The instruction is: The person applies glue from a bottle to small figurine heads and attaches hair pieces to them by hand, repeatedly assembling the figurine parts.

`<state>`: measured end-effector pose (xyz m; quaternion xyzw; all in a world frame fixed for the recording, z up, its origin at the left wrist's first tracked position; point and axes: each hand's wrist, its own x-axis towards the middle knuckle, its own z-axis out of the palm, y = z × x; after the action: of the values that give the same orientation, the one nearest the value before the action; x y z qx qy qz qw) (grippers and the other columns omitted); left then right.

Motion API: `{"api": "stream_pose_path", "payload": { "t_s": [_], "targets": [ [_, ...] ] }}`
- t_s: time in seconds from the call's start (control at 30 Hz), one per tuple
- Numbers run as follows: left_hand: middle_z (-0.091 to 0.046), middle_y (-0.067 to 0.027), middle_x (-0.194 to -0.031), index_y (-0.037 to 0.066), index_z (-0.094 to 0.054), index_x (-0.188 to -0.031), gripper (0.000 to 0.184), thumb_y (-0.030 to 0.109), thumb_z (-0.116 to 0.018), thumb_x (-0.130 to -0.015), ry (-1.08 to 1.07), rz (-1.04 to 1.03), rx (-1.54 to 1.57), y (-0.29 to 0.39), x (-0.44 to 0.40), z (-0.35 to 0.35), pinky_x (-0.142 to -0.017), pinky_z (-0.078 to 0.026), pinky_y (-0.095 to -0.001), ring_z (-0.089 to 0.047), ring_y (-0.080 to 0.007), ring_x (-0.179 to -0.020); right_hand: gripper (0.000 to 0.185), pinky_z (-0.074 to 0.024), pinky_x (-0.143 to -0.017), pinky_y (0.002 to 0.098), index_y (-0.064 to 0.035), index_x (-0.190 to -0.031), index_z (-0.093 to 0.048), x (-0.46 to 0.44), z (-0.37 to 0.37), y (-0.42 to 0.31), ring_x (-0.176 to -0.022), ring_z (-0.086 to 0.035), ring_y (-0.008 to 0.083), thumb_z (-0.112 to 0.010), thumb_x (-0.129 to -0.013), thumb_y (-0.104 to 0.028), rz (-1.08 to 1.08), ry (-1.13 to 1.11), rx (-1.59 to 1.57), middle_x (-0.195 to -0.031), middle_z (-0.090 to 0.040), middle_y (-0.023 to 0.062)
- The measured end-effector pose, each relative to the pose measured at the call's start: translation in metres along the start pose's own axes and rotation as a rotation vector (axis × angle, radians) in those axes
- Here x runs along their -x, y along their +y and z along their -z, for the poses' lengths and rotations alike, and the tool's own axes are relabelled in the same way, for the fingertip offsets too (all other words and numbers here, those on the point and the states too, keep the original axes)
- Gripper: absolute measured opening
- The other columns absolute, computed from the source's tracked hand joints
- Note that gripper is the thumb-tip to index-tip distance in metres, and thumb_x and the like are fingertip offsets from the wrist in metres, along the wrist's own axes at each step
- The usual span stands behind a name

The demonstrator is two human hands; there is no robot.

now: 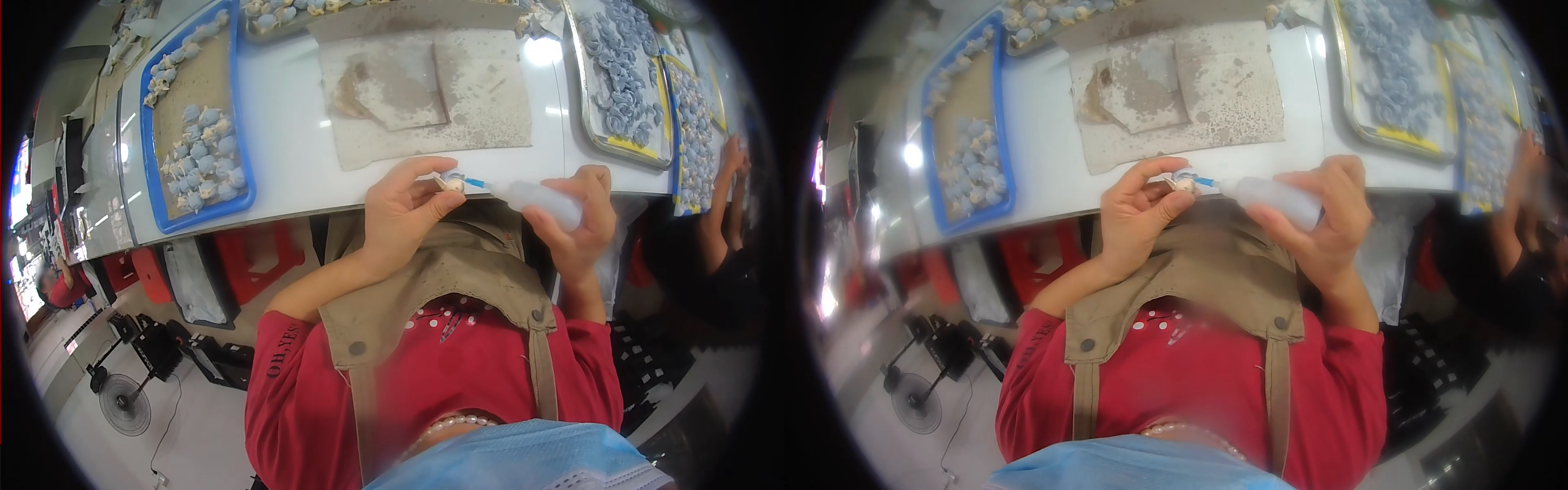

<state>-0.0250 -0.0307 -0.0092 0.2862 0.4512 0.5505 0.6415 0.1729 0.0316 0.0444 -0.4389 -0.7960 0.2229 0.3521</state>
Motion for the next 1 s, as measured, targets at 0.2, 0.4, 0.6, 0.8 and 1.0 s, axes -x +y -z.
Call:
{"api": "stream_pose_path", "payload": {
  "t_s": [0.2, 0.4, 0.6, 0.8, 1.0],
  "targets": [
    [-0.057, -0.0104, -0.100, -0.003, -0.047, -0.111, 0.033, -0.003, -0.059, -0.080, 0.008, 0.069, 0.074, 0.002, -0.001, 0.001, -0.078, -0.048, -0.0240, -0.058, -0.0145, -0.088, 0.026, -0.0357, -0.063, 0.0273, -0.0007, -0.078, -0.058, 0.003, 0.004, 0.005, -0.070, -0.042, 0.0205, -0.072, -0.059, -0.010, 0.002, -0.014, 0.009, -0.069, -0.045, 0.0059],
    [-0.055, -0.0109, -0.102, -0.003, -0.047, -0.109, 0.032, -0.001, -0.060, -0.080, 0.029, 0.054, 0.131, 0.001, -0.002, -0.003, -0.079, -0.048, -0.0264, -0.060, -0.0176, -0.088, 0.025, -0.0359, -0.063, 0.0270, -0.0008, -0.077, -0.058, 0.005, 0.006, 0.006, -0.069, -0.042, 0.0199, -0.072, -0.059, -0.010, -0.031, -0.004, 0.003, -0.069, -0.045, 0.0057],
    [-0.055, -0.0104, -0.102, -0.003, -0.048, -0.110, 0.033, 0.000, -0.061, -0.080, 0.015, 0.069, 0.130, 0.002, -0.002, -0.005, -0.075, -0.047, -0.0250, -0.060, -0.0178, -0.086, 0.025, -0.0363, -0.055, 0.0301, -0.0014, -0.072, -0.060, 0.000, 0.004, 0.003, -0.064, -0.043, 0.0210, -0.077, -0.054, -0.006, -0.016, 0.028, -0.011, -0.065, -0.051, 0.0053],
    [-0.055, -0.0120, -0.104, 0.000, -0.048, -0.109, 0.032, 0.002, -0.062, -0.080, 0.035, 0.064, 0.171, 0.002, -0.004, 0.000, -0.071, -0.046, -0.0233, -0.060, -0.0181, -0.087, 0.022, -0.0395, -0.061, 0.0297, -0.0008, -0.077, -0.060, 0.002, 0.000, 0.016, -0.068, -0.047, 0.0207, -0.074, -0.061, -0.008, -0.096, 0.083, -0.095, -0.066, -0.052, 0.0052],
    [-0.049, -0.0142, -0.115, -0.001, -0.045, -0.110, 0.031, -0.005, -0.055, -0.081, -0.093, -0.208, 0.063, 0.007, -0.001, 0.007, -0.080, -0.047, -0.0283, -0.057, -0.0208, -0.098, 0.019, -0.0409, -0.066, 0.0291, -0.0022, -0.082, -0.062, -0.031, -0.054, 0.055, -0.077, -0.051, 0.0208, -0.065, -0.075, -0.020, -0.347, 0.140, -0.244, -0.072, -0.059, 0.0079]
  ]
}}
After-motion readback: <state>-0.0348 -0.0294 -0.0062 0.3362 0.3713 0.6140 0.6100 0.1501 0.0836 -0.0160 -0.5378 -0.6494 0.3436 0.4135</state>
